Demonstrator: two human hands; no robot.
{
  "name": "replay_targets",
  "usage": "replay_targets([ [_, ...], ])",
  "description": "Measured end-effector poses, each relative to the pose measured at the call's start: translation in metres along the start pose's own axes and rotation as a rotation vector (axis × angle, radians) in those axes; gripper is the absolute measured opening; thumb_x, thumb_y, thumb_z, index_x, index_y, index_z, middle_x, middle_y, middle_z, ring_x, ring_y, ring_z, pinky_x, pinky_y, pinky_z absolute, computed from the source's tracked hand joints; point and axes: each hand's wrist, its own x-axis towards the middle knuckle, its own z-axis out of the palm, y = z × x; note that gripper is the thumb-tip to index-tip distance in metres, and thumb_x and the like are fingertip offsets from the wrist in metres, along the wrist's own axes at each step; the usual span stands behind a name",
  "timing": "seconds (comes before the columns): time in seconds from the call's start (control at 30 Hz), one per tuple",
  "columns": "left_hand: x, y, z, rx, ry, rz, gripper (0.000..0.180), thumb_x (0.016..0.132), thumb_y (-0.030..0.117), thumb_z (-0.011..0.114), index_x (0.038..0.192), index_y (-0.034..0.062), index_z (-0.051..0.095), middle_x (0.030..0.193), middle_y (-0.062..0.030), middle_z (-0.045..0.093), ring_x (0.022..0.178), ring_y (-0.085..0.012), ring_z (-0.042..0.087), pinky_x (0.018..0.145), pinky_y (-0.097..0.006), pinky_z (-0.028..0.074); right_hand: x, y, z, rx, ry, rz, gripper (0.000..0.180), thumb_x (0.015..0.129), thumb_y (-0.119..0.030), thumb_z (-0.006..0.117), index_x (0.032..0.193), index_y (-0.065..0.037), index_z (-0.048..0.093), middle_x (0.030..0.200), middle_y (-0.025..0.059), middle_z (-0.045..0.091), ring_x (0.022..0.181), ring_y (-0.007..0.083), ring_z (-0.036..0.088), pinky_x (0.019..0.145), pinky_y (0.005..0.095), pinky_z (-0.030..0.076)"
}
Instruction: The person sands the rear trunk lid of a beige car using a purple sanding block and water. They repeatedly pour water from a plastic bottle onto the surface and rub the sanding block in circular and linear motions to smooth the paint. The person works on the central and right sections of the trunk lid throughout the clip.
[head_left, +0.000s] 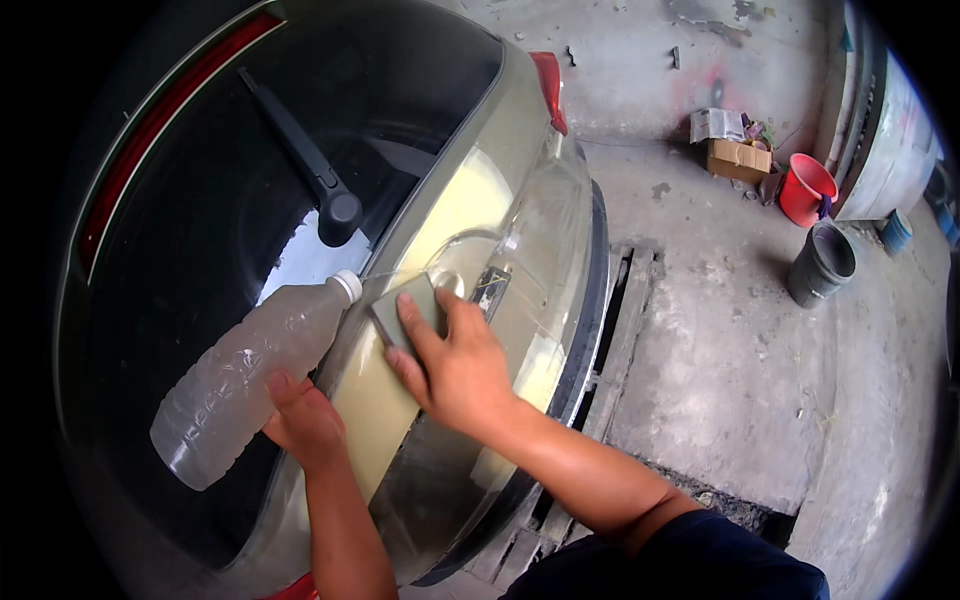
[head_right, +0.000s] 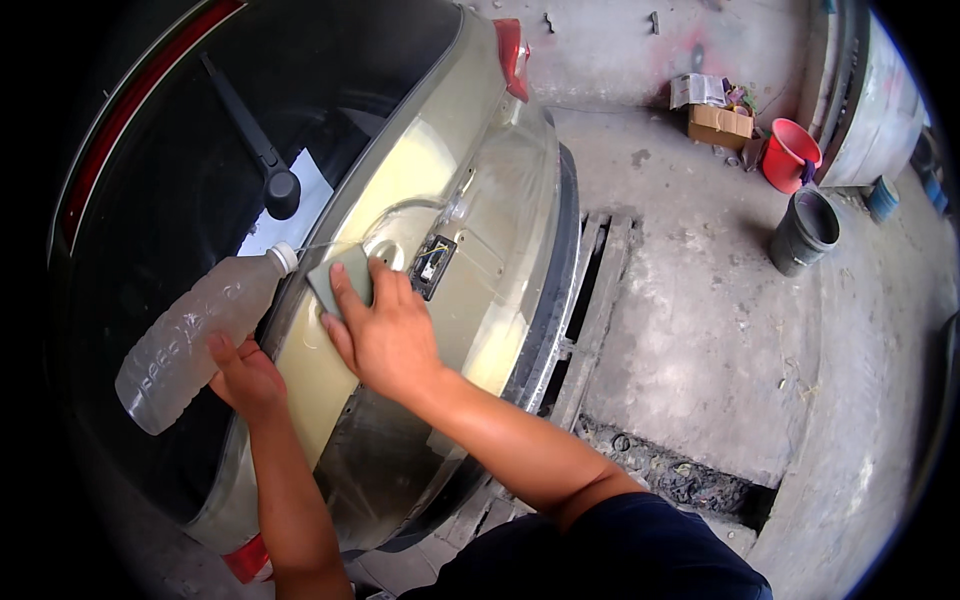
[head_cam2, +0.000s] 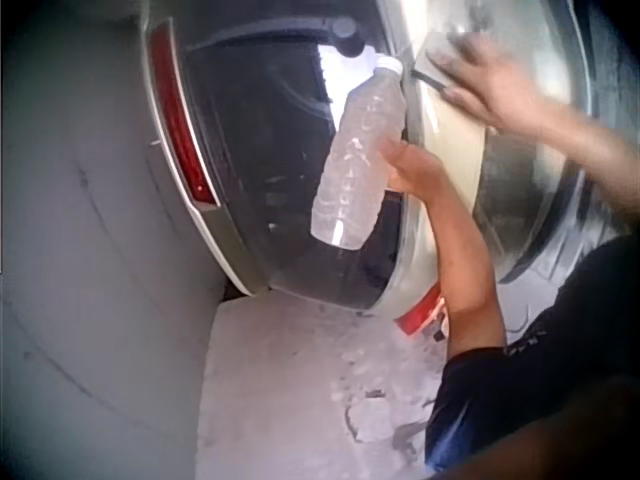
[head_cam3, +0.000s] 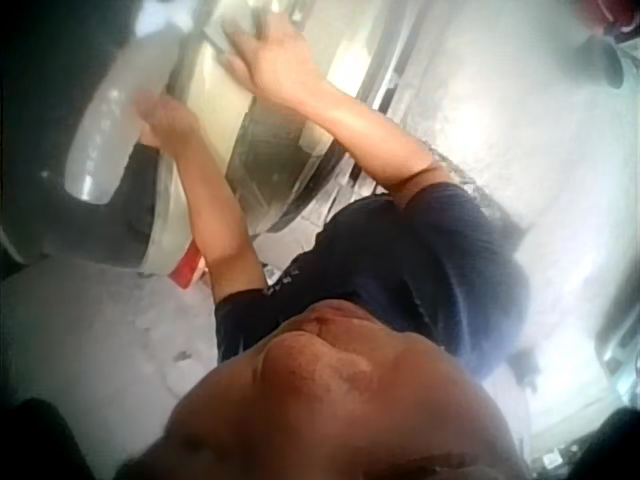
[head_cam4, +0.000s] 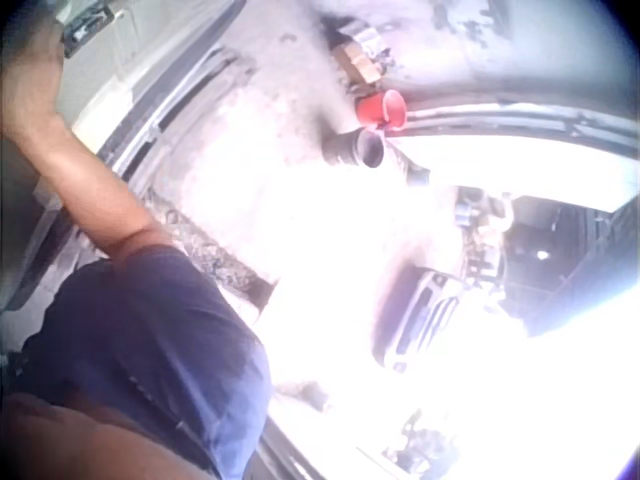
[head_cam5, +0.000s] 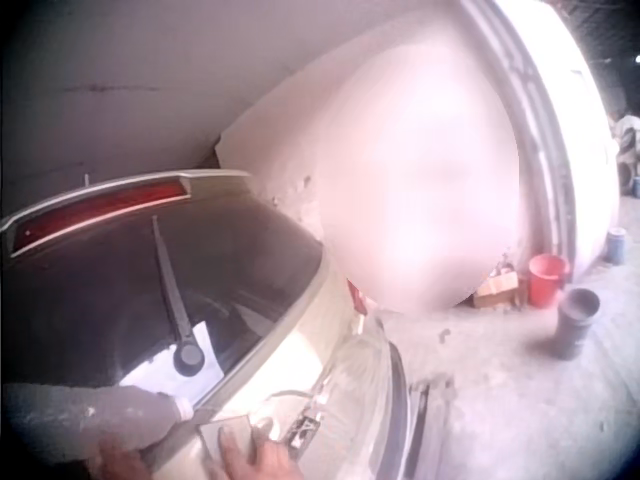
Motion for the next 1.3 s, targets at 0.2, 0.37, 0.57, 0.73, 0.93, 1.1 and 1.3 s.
replay_targets([
  [0.2,-0.001,-0.001,0.003,0.052,0.021,-0.036,0.069,0.092,0.035,0.068,0.14,-0.0036,0.036,0.135,-0.0158,0.049,0.123,-0.028,0.051,0.107,-0.04,0.04,0.092,0.055,-0.013,-0.126,-0.005,0.21,0.045,0.092,-0.035,0.061,0.126,-0.005,0.063,0.112,0.0278,0.057,0.103,0.0431,0.057,0.081,0.0451,0.051],
  [0.37,0.0,-0.003,-0.001,-0.003,0.009,0.005,0.071,0.09,0.034,0.07,0.14,-0.003,0.036,0.135,-0.0151,0.049,0.124,-0.027,0.051,0.107,-0.039,0.039,0.026,0.015,-0.011,-0.03,-0.079,-0.079,0.045,0.089,-0.032,0.064,0.125,-0.006,0.063,0.116,0.0279,0.055,0.104,0.0424,0.056,0.086,0.0458,0.05],
  [0.57,0.0,-0.005,0.007,0.003,0.04,0.004,0.07,0.088,0.032,0.073,0.139,-0.0014,0.038,0.135,-0.0137,0.05,0.123,-0.0256,0.051,0.107,-0.038,0.039,0.095,0.049,-0.038,-0.237,-0.209,0.005,0.044,0.087,-0.034,0.063,0.123,-0.008,0.065,0.108,0.023,0.058,0.1,0.04,0.058,0.085,0.0449,0.05],
  [0.73,-0.001,0.001,0.005,-0.005,0.015,-0.01,0.068,0.088,0.03,0.073,0.138,-0.001,0.04,0.134,-0.0129,0.05,0.122,-0.0248,0.052,0.107,-0.037,0.039,0.057,0.003,-0.041,-0.209,-0.332,-0.226,0.043,0.084,-0.033,0.065,0.121,-0.011,0.067,0.108,0.0211,0.058,0.098,0.0358,0.059,0.084,0.0427,0.052],
  [0.93,-0.006,0.001,0.005,0.067,0.04,-0.092,0.068,0.088,0.029,0.073,0.139,-0.0016,0.039,0.135,-0.0127,0.05,0.124,-0.0241,0.05,0.108,-0.037,0.038,0.106,0.033,-0.045,-0.274,-0.397,-0.143,0.042,0.085,-0.034,0.063,0.119,-0.011,0.068,0.104,0.019,0.059,0.099,0.0345,0.059,0.085,0.0421,0.052],
  [1.1,0.0,0.004,-0.002,0.011,-0.043,-0.012,0.067,0.088,0.027,0.073,0.139,-0.0026,0.039,0.135,-0.0124,0.05,0.124,-0.0231,0.05,0.106,-0.035,0.039,0.088,0.011,-0.042,-0.281,-0.417,-0.196,0.042,0.085,-0.034,0.063,0.119,-0.011,0.068,0.105,0.021,0.06,0.1,0.0364,0.06,0.086,0.0437,0.052],
  [1.3,-0.003,0.009,0.009,0.109,0.054,-0.085,0.068,0.088,0.029,0.072,0.139,-0.0023,0.039,0.136,-0.0127,0.05,0.124,-0.0241,0.05,0.107,-0.036,0.038,0.098,0.021,-0.047,-0.306,-0.435,-0.173,0.044,0.085,-0.035,0.062,0.12,-0.009,0.067,0.107,0.0206,0.06,0.1,0.0356,0.059,0.087,0.0419,0.051],
])
